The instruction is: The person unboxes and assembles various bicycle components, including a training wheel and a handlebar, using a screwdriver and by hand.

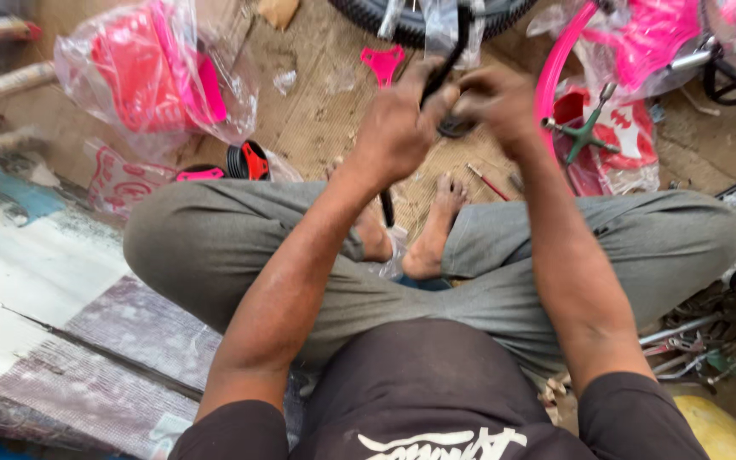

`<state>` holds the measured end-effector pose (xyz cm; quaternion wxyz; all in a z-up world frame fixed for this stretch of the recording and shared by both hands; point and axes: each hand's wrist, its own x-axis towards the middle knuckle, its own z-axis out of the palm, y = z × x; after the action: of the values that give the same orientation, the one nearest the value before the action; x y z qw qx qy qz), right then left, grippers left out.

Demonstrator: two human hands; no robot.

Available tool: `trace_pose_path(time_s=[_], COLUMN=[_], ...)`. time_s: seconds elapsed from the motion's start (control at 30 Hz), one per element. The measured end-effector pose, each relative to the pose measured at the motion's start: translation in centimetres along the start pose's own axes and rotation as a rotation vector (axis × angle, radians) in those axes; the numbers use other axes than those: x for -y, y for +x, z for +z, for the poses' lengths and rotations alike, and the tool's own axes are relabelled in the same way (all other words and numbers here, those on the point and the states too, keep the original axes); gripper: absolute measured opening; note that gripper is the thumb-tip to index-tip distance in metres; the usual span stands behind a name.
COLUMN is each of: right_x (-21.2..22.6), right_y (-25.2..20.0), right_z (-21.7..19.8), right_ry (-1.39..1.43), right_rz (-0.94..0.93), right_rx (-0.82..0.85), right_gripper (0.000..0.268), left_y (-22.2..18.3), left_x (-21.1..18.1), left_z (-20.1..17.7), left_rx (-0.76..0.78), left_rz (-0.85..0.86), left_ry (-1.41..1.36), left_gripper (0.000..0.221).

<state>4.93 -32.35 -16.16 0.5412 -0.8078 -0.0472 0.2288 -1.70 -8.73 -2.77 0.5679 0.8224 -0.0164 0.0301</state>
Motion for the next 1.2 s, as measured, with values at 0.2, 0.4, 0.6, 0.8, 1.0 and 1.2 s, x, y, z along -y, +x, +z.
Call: trace_pose_path(time_s=[0.2,0.4,0.6,0.8,1.0,1.2], right_x=[11.0,11.3,10.8,10.8,8.7,-0.4], right_y=[-3.7,-4.2,-4.0,-3.2,-2.5,2.5], right_z=[-5.3,-4.1,-4.5,-0.9,-1.3,-1.7], right_ry=[0.995,1.094,1.145,0.887,0.48,-0.145], right_rz=[-0.162,-0.128,-0.08,-0.308,-0.233,0.076], right_rx=[0.06,0.151,0.167,-0.127,-0.057,-0.319], right_gripper=[0.009,0.008,0.013,0.025,0.044,0.048], left_y=[-1.2,-0.7,-0.1,-0.5,-0.5,0.4], left_x=[0.4,-1.4,-1.4,-0.9,0.6,2.4], left_z=[1.0,0.8,1.3,2.1,2.6,2.3], left_rx=[0.14,0.29,0.347,0.336,0.22,0.086], left_rz=[-0.07,-0.173,-0.15,-0.25,-0.106,-0.197], left_ry=[0.128,0.068,-0.071,-0.315,-0.184,-0.132], left_gripper=[0.044,0.049,0.051,0.045,0.042,0.039])
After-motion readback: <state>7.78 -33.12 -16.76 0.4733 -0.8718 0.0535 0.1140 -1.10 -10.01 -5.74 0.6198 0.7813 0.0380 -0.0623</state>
